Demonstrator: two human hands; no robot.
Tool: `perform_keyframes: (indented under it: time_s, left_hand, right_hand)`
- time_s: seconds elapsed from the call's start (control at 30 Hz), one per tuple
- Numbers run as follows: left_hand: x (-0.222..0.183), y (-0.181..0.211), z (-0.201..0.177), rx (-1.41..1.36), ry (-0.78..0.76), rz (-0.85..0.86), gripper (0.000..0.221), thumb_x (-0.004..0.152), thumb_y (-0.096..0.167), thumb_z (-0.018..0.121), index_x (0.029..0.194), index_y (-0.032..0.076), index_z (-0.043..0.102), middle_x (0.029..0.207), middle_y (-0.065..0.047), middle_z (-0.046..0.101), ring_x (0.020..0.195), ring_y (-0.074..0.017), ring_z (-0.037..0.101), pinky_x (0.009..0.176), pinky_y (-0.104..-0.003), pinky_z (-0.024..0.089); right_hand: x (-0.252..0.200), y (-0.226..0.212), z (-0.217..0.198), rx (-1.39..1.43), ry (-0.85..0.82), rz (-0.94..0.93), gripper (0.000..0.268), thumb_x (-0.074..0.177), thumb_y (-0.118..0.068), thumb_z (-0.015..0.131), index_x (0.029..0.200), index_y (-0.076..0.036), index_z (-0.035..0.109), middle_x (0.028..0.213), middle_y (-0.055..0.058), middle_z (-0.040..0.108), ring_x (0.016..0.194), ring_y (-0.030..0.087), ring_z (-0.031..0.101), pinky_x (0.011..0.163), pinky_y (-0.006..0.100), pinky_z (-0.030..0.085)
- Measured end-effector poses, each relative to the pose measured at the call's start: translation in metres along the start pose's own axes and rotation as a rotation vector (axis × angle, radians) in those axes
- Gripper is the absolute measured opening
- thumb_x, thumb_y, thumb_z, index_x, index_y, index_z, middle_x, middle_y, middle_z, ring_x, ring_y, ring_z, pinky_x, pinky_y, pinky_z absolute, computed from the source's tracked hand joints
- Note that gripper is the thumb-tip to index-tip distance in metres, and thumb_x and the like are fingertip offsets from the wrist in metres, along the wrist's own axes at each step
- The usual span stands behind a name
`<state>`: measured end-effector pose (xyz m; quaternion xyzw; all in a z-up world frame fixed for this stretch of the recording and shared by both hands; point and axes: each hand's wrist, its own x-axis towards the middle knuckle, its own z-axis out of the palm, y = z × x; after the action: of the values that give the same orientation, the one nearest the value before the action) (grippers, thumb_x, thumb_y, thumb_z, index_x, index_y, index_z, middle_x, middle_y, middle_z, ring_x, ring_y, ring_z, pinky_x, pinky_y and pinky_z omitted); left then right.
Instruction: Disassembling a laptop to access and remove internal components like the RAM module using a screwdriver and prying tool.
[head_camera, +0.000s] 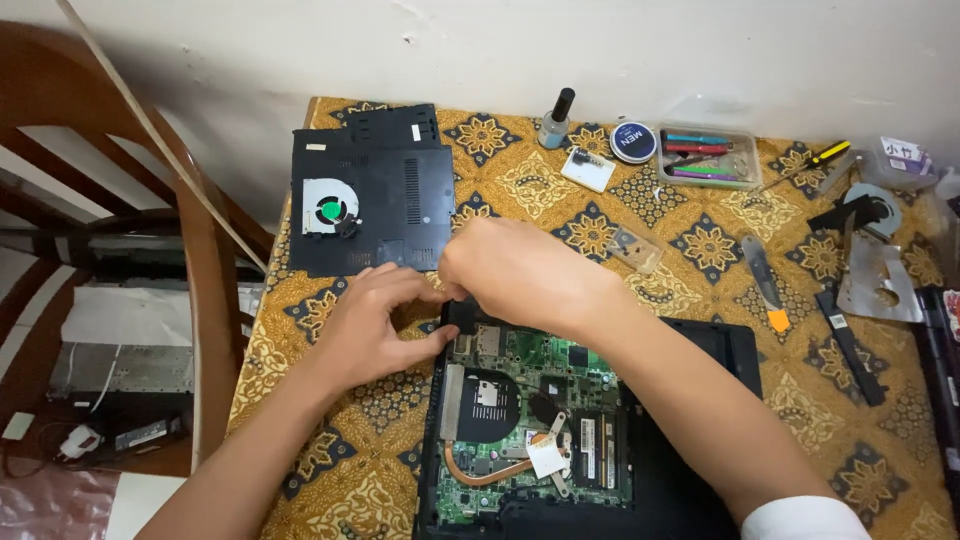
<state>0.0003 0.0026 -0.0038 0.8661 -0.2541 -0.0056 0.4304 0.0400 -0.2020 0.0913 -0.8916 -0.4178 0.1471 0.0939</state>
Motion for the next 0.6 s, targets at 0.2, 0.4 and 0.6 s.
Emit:
perform_keyframes:
  time_s: [0.2,0.4,0.6]
  left_hand:
    - [0.0,-0.007,0.003,-0.005,-0.004,0.002,0.029,0.077,0.033,0.083,0.096,0.012,0.078,0.086,-0.007,0.076,0.072,-0.0235,0.062,0.071,-0.035,0.043]
    - [0.0,-0.013,0.004,-0.001,-0.011,0.013,0.031,0.076,0.033,0.084,0.097,0.012,0.079,0.091,-0.008,0.078,0.076,-0.0247,0.064,0.072,-0.035,0.044]
    - [-0.001,-0.012,0.004,-0.005,-0.005,0.021,0.031,0.077,0.035,0.082,0.097,0.011,0.079,0.091,-0.009,0.078,0.075,-0.0257,0.064,0.071,-0.036,0.044]
  right_hand:
    - [0.001,0.003,-0.006,0.042,-0.03,0.042,0.015,0.083,0.004,0.073,0.087,-0.008,0.08,0.085,0.014,0.077,0.082,0.035,0.077,0.072,0.044,0.063]
    - [0.002,0.0,-0.015,0.027,-0.067,0.106,0.011,0.085,-0.004,0.076,0.093,-0.009,0.081,0.091,0.013,0.078,0.087,0.032,0.078,0.076,0.042,0.064]
    - [-0.002,0.0,-0.023,0.043,-0.068,0.094,0.014,0.083,-0.005,0.079,0.097,-0.006,0.08,0.092,0.016,0.078,0.087,0.036,0.078,0.076,0.045,0.064]
